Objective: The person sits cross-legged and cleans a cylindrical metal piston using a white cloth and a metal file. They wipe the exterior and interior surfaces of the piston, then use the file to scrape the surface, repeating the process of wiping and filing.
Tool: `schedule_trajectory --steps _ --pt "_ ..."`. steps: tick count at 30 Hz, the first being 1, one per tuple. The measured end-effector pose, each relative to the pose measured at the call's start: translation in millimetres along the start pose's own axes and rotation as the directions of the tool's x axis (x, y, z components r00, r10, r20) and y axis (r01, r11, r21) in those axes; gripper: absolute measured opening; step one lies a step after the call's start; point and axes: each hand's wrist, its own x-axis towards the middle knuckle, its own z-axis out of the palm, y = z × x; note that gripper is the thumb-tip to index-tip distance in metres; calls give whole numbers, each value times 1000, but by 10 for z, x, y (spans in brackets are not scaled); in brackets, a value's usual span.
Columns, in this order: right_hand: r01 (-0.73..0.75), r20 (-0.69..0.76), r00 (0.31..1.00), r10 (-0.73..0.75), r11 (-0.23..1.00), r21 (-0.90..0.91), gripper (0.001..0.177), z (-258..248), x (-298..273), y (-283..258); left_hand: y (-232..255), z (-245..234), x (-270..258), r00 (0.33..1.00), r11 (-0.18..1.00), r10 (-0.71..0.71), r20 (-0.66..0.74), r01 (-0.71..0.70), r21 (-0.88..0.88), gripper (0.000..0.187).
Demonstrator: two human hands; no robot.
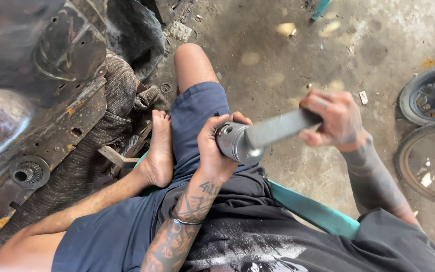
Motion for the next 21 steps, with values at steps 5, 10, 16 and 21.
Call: schedule_trajectory --steps 5,10,16,21 --pt "23 27 999 -24 999 23 60 -8 67 -70 -51 -58 75 997 1000 11 -77 -11 8 37" --pt "-12 12 1000 12 1000 18 60 -26 20 -55 -106 -72 76 995 1000 -8 -96 9 10 37" --pt "-45 -15 999 45 999 -1 60 -41 -25 77 -107 -84 129 988 999 -29 -155 27 -18 34" --pt "17 14 1000 -17 999 28 64 -21 21 -15 -126 190 102 988 999 -39 -150 39 -2 37"
